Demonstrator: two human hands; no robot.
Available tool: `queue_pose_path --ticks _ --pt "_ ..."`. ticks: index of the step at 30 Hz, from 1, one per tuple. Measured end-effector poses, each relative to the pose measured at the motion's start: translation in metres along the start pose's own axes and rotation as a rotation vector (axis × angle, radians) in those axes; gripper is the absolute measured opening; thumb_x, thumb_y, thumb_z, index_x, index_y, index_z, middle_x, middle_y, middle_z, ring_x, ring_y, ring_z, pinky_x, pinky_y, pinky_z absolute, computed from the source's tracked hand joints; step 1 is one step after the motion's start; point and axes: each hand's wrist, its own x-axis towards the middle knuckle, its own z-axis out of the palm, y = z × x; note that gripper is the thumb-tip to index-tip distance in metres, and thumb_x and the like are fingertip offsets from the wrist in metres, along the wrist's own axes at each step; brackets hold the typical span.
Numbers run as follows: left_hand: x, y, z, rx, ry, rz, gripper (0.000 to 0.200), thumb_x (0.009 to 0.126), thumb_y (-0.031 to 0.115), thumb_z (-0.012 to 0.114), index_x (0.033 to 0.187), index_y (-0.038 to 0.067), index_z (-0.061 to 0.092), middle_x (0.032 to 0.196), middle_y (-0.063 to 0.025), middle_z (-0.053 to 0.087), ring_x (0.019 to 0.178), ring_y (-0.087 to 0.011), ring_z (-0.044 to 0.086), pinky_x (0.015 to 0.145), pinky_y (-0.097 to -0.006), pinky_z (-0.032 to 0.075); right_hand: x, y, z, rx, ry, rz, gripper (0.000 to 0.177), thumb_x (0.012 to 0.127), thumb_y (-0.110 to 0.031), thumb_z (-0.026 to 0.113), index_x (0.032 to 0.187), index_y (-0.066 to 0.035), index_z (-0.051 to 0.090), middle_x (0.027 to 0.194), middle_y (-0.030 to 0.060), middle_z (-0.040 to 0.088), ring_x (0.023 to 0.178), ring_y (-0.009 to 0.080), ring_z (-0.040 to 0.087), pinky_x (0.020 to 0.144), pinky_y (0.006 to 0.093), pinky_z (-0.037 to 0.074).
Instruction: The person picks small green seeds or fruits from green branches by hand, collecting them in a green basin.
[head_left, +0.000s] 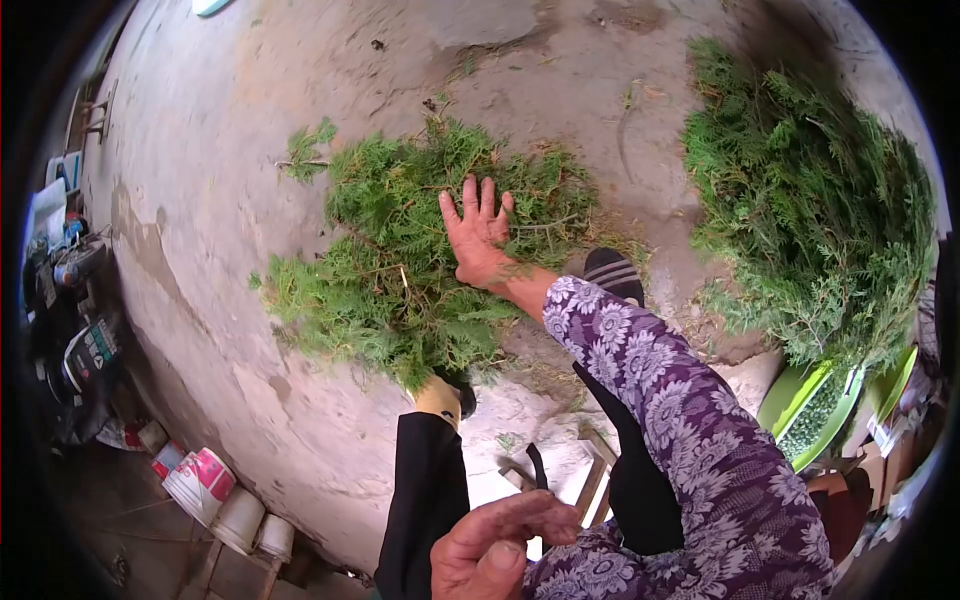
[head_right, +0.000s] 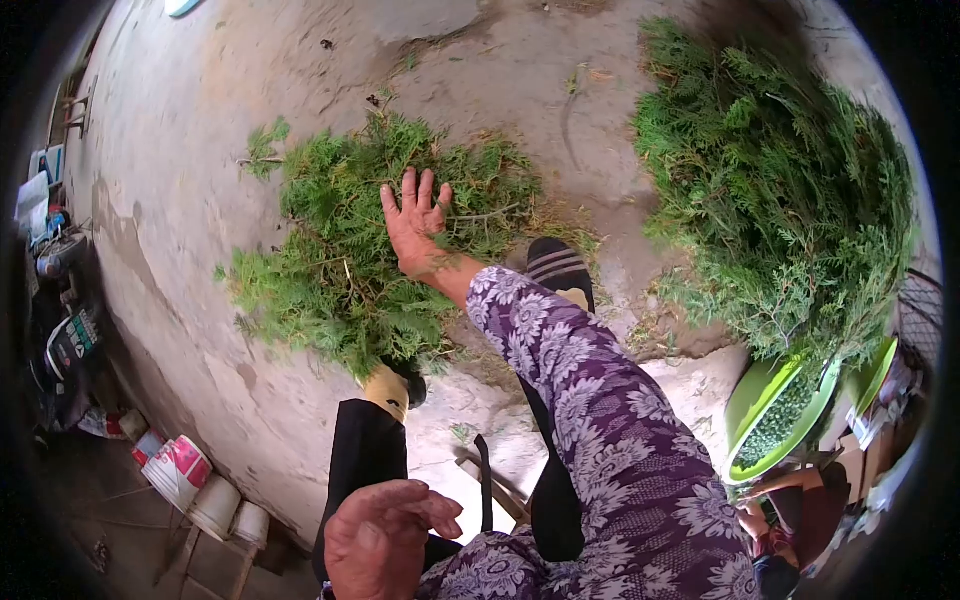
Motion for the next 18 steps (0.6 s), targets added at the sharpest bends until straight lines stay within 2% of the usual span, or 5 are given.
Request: queue_pose_path --ticks 1,4,11,14,18 --pt "-0.001 -0.002 -0.002 0.003 -0.005 -0.002 0.04 0.086 0.026 0.05 0.112 -0.004 0.047 0.096 -0.0187 0.057 0.081 -0.0209 0.055 0.073 -0.0316 0.043 0.002 -0.002 -0.002 0.095 0.043 0.016 0.077 0.066 -0.017 0.066 0.13 -0.01 0.024 0.136 0.0239 0.015 0.125 0.0418 0.014 0.097 0.0545 0.015" --pt "-0.001 -0.006 -0.007 -0.007 -0.056 0.046 0.041 0.086 0.026 0.049 0.112 -0.005 0.047 0.096 -0.0188 0.057 0.08 -0.0208 0.055 0.073 -0.0313 0.042 -0.002 0.003 -0.013 0.191 0.069 0.007 0.061 0.07 -0.004 0.056 0.125 -0.01 0.033 0.129 0.02 0.028 0.118 0.0373 0.027 0.092 0.0541 0.023" --pt "-0.007 -0.002 -0.009 0.0 -0.039 0.041 0.042 0.086 0.027 0.049 0.112 -0.006 0.047 0.096 -0.0185 0.057 0.081 -0.021 0.055 0.072 -0.0314 0.043 0.02 0.041 -0.013 0.217 0.186 -0.131 0.024 0.063 -0.005 0.059 0.085 -0.007 0.048 0.082 0.0131 0.047 0.082 0.0265 0.047 0.066 0.0403 0.041" --pt "-0.007 -0.004 -0.011 -0.022 -0.048 0.058 0.042 0.086 0.026 0.05 0.112 -0.006 0.046 0.096 -0.0183 0.058 0.082 -0.0211 0.055 0.072 -0.0315 0.043 0.023 0.052 -0.018 0.617 0.083 0.063 0.034 0.057 0.003 0.054 0.088 -0.01 0.053 0.083 0.0119 0.051 0.083 0.0311 0.05 0.066 0.0412 0.042" --pt "-0.007 -0.001 -0.013 -0.021 -0.042 0.051 0.042 0.085 0.027 0.051 0.112 -0.005 0.047 0.095 -0.0183 0.058 0.082 -0.0214 0.055 0.073 -0.0317 0.043 0.01 0.084 -0.068 0.486 0.165 -0.152 0.038 0.057 0.002 0.056 0.094 -0.008 0.056 0.084 0.011 0.057 0.081 0.0298 0.055 0.07 0.0378 0.044"
